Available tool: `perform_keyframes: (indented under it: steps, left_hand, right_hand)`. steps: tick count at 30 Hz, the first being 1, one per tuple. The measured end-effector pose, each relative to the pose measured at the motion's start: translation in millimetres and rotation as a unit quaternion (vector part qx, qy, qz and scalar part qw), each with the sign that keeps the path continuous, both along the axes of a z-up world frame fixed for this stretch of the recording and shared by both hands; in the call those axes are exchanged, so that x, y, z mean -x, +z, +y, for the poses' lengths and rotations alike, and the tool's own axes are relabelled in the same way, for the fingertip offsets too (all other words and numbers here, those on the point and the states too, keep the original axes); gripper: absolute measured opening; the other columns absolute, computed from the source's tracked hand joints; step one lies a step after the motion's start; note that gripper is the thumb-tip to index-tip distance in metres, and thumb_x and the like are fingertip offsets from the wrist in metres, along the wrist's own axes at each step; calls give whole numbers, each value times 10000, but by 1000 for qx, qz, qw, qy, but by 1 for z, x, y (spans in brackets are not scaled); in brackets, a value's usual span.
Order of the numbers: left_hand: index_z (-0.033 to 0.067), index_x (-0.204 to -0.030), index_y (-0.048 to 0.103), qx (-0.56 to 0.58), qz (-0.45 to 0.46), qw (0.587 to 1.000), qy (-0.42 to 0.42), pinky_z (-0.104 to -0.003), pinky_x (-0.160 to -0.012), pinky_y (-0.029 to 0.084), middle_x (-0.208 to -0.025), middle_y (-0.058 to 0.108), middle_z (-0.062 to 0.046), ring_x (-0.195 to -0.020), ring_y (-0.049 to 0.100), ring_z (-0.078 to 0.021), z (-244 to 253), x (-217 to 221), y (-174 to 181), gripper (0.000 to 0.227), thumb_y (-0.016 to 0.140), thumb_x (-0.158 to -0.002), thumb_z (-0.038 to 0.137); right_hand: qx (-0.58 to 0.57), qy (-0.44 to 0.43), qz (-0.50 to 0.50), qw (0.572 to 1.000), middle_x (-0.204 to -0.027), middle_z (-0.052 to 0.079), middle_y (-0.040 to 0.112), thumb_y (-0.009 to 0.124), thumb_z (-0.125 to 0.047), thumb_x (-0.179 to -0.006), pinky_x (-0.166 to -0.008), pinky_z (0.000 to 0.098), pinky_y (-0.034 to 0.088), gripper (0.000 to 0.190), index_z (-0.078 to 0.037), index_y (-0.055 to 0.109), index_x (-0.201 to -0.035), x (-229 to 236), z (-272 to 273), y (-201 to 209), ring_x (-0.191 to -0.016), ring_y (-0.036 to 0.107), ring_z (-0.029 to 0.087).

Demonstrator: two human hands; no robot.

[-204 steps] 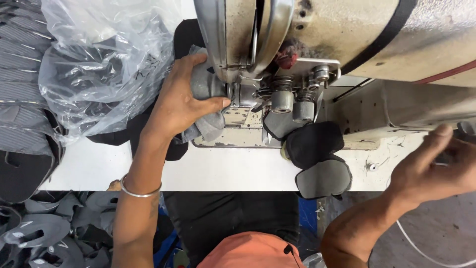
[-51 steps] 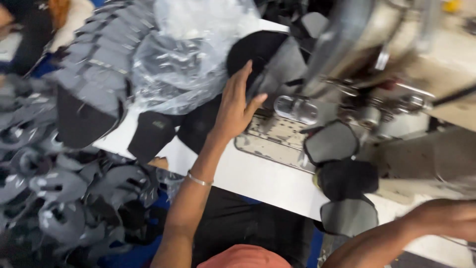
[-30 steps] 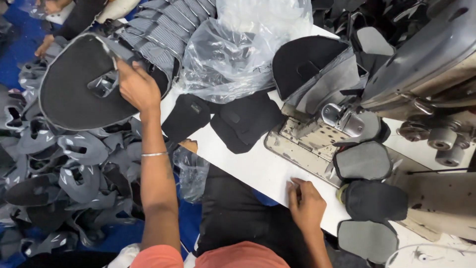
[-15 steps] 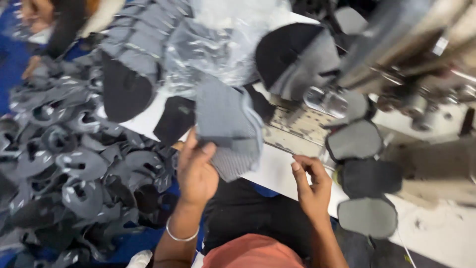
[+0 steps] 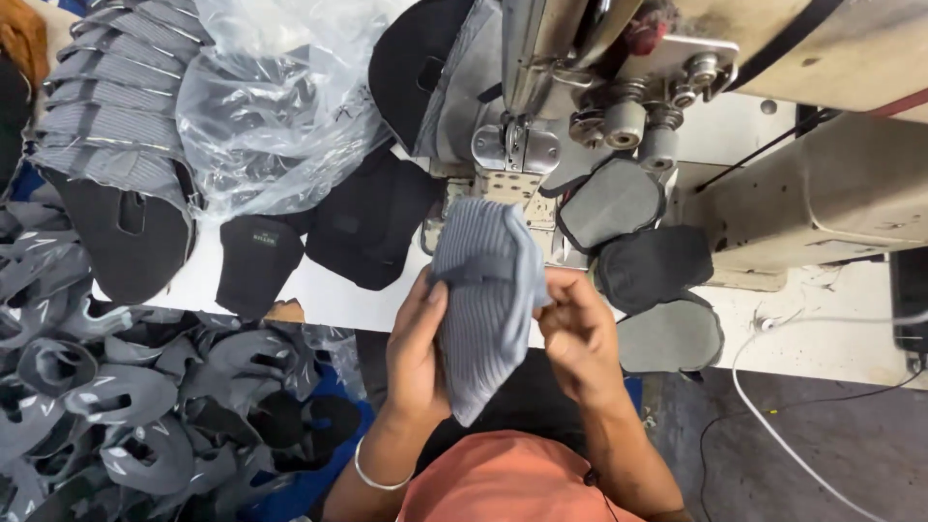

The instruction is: The person sews gray fabric onto black slipper soles using a sewing machine. They repeatedly pick up a sole, align the fabric, guide it through the machine, and then use scissors to trim the excess material before placing the finished item aside.

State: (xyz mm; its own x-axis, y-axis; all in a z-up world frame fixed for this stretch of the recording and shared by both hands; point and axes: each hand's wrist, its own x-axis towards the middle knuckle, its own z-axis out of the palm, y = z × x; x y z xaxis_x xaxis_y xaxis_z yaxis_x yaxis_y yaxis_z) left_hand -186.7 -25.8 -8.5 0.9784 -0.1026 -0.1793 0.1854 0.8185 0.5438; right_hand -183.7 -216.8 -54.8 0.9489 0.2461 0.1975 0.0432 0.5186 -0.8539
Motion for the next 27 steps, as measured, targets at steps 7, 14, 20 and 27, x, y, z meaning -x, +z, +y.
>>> perform_keyframes:
  steps: [7,14,20,27]
  left_hand:
    - [-21,-1288,604,133,129,982,-24,-355,-950,547,-1184,703,-129,-1042,704,-211,-2,-11,-29,365,439,-1091,238]
    - [-26,-1350,570,333,110,933,-80,-412,-1046,533,-1267,683,-186,-1138,708,-288,5,-12,-77,404,401,-1140,275]
    - [-55,-1396,552,277,116,953,-30,-428,-1065,514,-1313,669,-213,-1170,681,-305,1,-14,-84,456,338,-1125,243]
    - [-44,-1390,555,328,97,938,-57,-432,-1069,523,-1305,673,-205,-1180,677,-302,2,-15,-75,437,358,-1134,250]
  right_hand:
    - [91,-35,88,991,-1075,81,669,712,-23,-921,-863,278,488,729,2,353,-1555,1,9,25,-918,593,121]
    - [-57,-11,78,995,-1031,159,690,678,120,-884,-838,277,465,688,-12,410,-1504,14,2,9,-879,587,138]
    - [-60,0,158,986,-998,220,697,615,95,-918,-704,297,483,455,-5,459,-1334,13,-4,8,-772,611,174]
    - [60,109,153,980,-923,84,659,572,-42,-992,-683,275,480,247,29,609,-1225,2,-8,3,-722,592,136]
